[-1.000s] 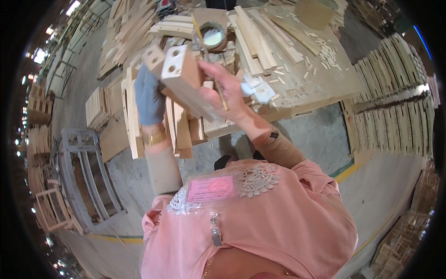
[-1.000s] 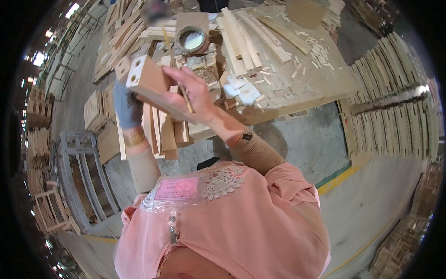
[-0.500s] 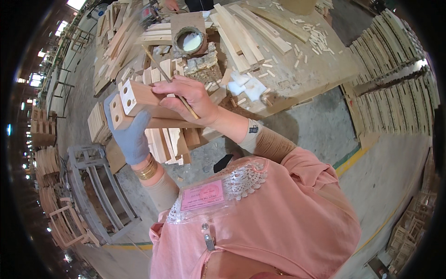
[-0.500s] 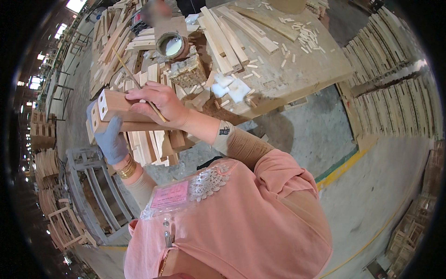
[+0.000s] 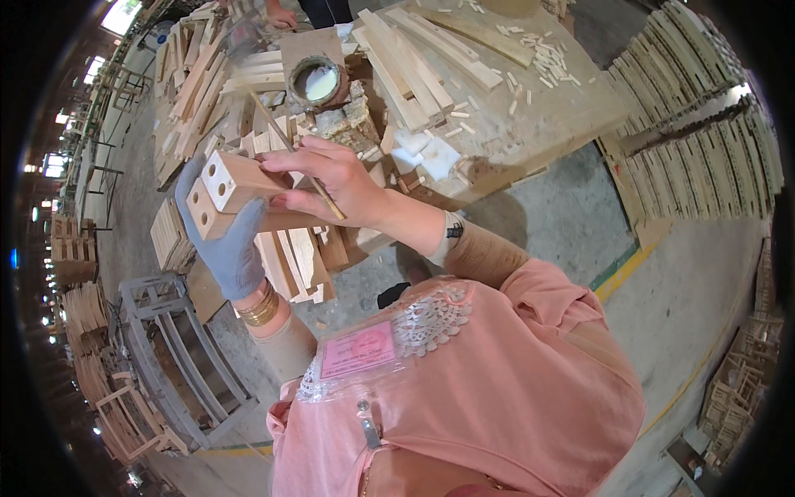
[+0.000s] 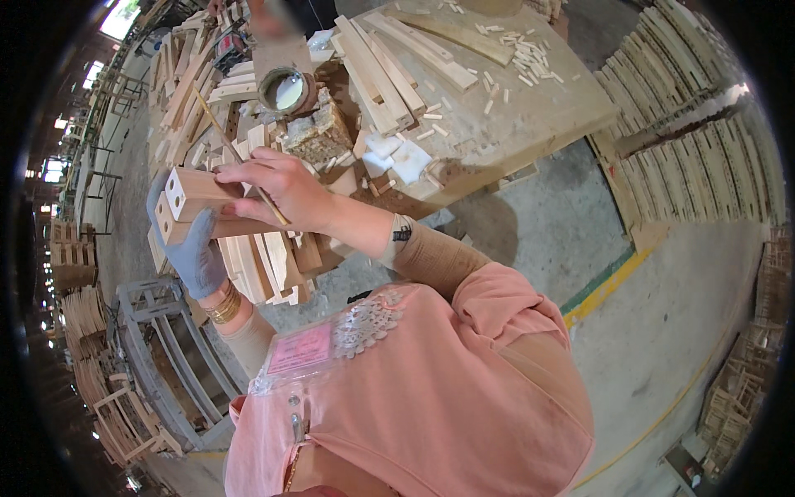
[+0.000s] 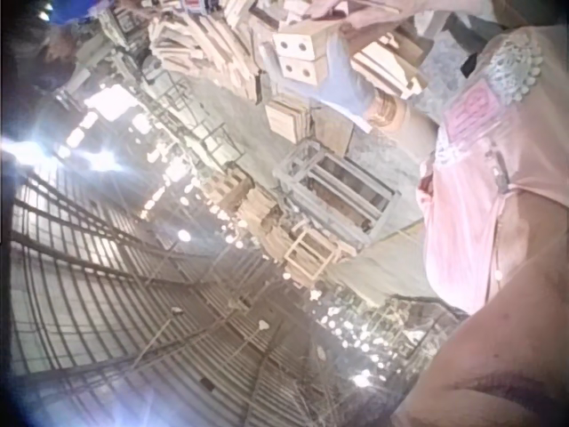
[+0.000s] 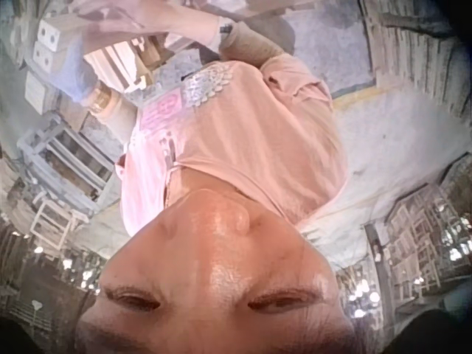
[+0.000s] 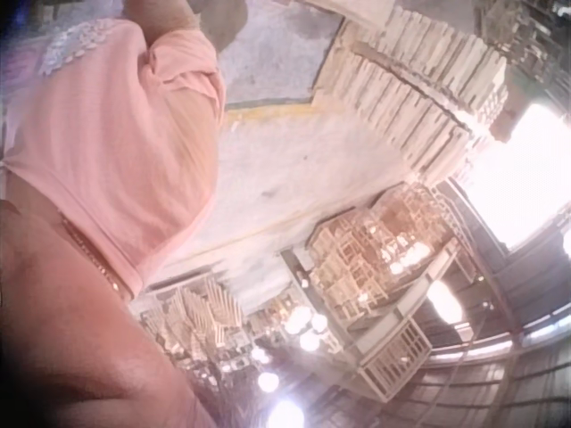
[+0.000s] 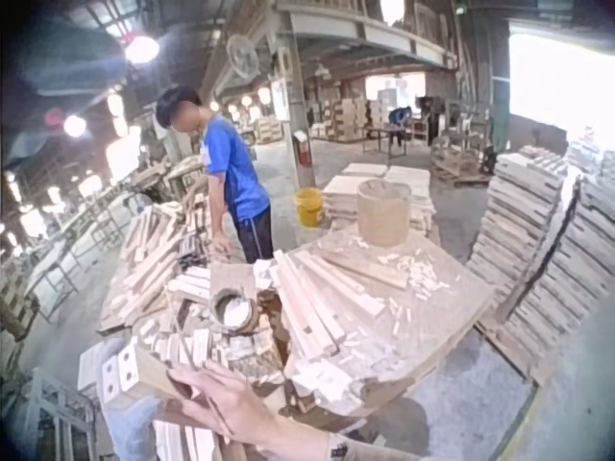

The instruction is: The person sits on the floor and mixes a white substance in a container using a stick. They then stand up, walk to a workbench, and apply the substance to small wooden pieces using a brush, placing the treated pieces on the bench.

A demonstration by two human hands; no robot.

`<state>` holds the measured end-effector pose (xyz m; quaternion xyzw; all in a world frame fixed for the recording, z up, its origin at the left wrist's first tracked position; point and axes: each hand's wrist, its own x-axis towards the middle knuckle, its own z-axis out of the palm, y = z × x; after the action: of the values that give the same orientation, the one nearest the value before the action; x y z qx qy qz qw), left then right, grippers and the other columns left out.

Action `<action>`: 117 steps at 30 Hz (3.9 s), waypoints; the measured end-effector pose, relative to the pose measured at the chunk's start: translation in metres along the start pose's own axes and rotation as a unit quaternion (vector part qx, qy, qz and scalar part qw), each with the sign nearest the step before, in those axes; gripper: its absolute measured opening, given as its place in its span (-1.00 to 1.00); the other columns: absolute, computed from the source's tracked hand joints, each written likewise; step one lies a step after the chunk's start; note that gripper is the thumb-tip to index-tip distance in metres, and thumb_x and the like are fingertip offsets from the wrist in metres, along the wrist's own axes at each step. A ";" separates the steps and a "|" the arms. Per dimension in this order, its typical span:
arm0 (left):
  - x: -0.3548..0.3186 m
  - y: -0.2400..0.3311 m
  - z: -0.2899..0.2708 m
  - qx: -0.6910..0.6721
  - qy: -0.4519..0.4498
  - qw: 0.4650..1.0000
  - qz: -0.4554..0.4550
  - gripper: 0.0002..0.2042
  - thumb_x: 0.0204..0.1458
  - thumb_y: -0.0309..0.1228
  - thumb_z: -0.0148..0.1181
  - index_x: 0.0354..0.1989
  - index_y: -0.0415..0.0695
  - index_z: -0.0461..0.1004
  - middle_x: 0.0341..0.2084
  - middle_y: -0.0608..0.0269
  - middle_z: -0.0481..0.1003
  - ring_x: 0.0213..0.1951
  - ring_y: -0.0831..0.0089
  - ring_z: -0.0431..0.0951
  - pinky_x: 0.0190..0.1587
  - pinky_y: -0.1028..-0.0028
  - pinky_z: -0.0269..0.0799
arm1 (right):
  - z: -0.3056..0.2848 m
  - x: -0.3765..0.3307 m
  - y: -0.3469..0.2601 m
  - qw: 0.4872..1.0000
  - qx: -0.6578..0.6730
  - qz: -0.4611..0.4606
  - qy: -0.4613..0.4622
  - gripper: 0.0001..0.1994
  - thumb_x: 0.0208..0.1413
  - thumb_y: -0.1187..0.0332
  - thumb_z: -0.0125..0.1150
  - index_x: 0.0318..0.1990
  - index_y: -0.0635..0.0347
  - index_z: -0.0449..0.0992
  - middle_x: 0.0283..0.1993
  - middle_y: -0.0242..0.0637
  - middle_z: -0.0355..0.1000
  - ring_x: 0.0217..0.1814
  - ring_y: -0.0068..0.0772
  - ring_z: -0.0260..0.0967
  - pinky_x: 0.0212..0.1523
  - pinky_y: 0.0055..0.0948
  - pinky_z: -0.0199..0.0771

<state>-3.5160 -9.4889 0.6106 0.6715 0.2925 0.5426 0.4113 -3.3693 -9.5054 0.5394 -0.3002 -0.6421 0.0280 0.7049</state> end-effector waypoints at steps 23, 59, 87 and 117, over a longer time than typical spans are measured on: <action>0.012 0.017 0.001 -0.012 -0.011 1.000 -0.026 -0.46 -0.40 -0.43 0.42 -0.15 -0.27 0.36 -0.31 0.25 0.46 -0.28 0.56 0.46 -0.21 0.55 0.40 | -0.081 0.101 0.062 0.941 -0.258 0.169 -0.137 -0.70 0.03 0.15 0.12 -0.39 0.24 0.57 -0.42 -0.11 0.48 -0.40 -0.14 0.43 -0.34 -0.32 0.41; 0.013 0.006 0.021 0.019 -0.029 0.999 -0.002 -0.48 -0.34 -0.43 0.39 -0.12 -0.25 0.35 -0.27 0.24 0.44 -0.24 0.54 0.45 -0.18 0.52 0.40 | -0.098 0.074 0.124 0.819 0.218 0.461 0.261 -0.81 0.05 0.31 0.20 -0.46 0.22 0.40 -0.53 -0.24 0.44 -0.62 -0.62 0.27 -0.60 -0.62 0.29; 0.017 0.008 0.019 0.027 -0.043 0.999 -0.008 -0.48 -0.29 -0.37 0.41 -0.13 -0.23 0.31 -0.28 0.20 0.48 -0.23 0.52 0.47 -0.17 0.52 0.42 | -0.036 0.204 -0.078 0.968 -0.142 -0.046 -0.204 -0.76 -0.02 0.43 0.22 -0.65 0.34 0.40 -0.82 -0.37 0.20 -0.79 -0.70 0.08 -0.77 -0.58 0.00; 0.015 0.007 0.021 0.074 -0.046 0.996 0.022 -0.46 -0.28 -0.37 0.38 -0.09 -0.23 0.30 -0.26 0.18 0.47 -0.21 0.51 0.46 -0.16 0.50 0.41 | -0.046 0.199 -0.085 0.966 -0.045 0.068 -0.246 -0.77 0.02 0.41 0.19 -0.62 0.31 0.41 -0.77 -0.46 0.27 -0.72 -0.78 0.08 -0.74 -0.62 0.05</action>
<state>-3.4920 -9.4851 0.6227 0.7309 0.2978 0.4969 0.3609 -3.3216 -9.5083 0.7556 -0.3581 -0.7745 0.1197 0.5076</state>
